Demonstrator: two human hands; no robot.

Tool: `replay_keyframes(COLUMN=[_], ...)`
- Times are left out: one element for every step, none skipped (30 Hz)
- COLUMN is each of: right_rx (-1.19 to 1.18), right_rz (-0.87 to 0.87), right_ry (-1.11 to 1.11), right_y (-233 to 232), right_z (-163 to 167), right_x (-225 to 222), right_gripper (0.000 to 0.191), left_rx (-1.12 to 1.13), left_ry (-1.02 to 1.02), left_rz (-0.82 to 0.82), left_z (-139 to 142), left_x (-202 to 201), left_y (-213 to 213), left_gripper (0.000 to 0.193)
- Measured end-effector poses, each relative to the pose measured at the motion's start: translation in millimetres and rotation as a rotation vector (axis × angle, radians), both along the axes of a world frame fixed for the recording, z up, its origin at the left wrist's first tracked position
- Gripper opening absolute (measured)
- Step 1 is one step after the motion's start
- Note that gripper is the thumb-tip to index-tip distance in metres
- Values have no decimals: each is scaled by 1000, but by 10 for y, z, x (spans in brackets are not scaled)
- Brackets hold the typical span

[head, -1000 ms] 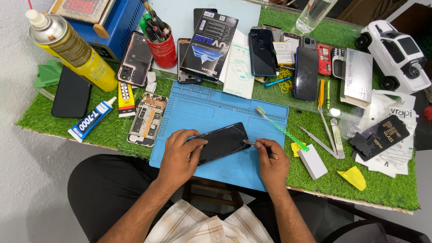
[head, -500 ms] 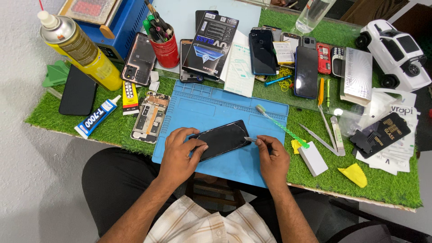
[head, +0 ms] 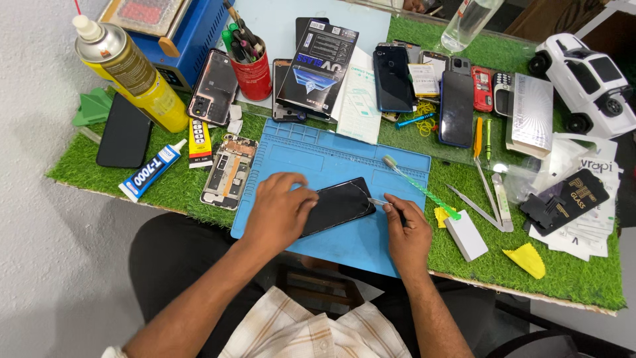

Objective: The person works at a repair bench removing the cracked back glass from a smartphone. They hold the phone on a blue mat while prying along its edge with a small blade, set the phone down and pick up another phone, peel the loosened glass away by hand, brush debris off with a toothbrush, and finally hold the phone up.

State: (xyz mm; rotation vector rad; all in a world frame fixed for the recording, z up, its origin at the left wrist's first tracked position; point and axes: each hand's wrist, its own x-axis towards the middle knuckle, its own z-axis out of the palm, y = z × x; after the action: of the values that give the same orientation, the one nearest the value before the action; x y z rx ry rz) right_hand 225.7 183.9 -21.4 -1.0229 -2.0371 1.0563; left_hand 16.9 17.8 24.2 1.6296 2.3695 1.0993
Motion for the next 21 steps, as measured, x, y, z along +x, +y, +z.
replay_keyframes(right_rx=[1,5,16,28,36,45,57,76,69,57,38,43,52,65,54,44,35,28,18,7,16], right_rz=[-2,-3,6,9,11,10,8,6,2,-1,1,10,19,28,26,25,22,23,20,17,18], right_ry=[-4,-6,5,16,23,25,29,44,41,33,16,11,11,13,16,20,25,27,28,27,37], right_y=[-3,-4,-3,-10,-12,-20,-29,-30,-29,-35,-42,-46,-46,-43,-44,-46,-47,-47,-52,-57,-61], right_z=[8,15,21,26,31,35,40,42,45,49,54,60,65,70,74,77,78,78,78,76,74], right_x=[0,-3,-7,-7,-9,-8,-5,-13,-18,-17,-11,-6,-4,-5,-3,-2,-3,-5,-3,-1,2], right_gripper=[21,21,21,21,21,20,19,18,19,19,19,19,19,19,19,19,19,19,19,19,19], left_rx=[-26,-27,-25,-23,-43,-67,-90,-103,-115,-132,-120,-110,-95,-99,-103,-108,-114,-120,-128,-125,-122], left_ry=[-10,-25,-36,-46,-45,-52,-56,-49,-37,-31,-34,-38,-37,-26,-16,-5,5,16,25,3,-19], left_rz=[-12,-14,-20,-32,-20,-7,6,0,-5,-9,-8,-5,-2,-15,-25,-34,-38,-43,-51,-57,-64], left_z=[-30,-66,-102,-134,-166,-200,-231,-253,-272,-289,-305,-317,-327,-335,-342,-348,-352,-355,-359,-362,-366], left_x=[-14,-19,-24,-36,-40,-22,-3,1,5,13,27,35,38,43,50,54,48,37,30,18,-2], left_y=[117,243,389,520,631,718,781,830,871,891,902,911,920,927,926,926,934,940,942,943,947], left_gripper=[8,8,9,9,11,13,16,16,16,16,15,13,12,11,10,9,9,8,8,8,8])
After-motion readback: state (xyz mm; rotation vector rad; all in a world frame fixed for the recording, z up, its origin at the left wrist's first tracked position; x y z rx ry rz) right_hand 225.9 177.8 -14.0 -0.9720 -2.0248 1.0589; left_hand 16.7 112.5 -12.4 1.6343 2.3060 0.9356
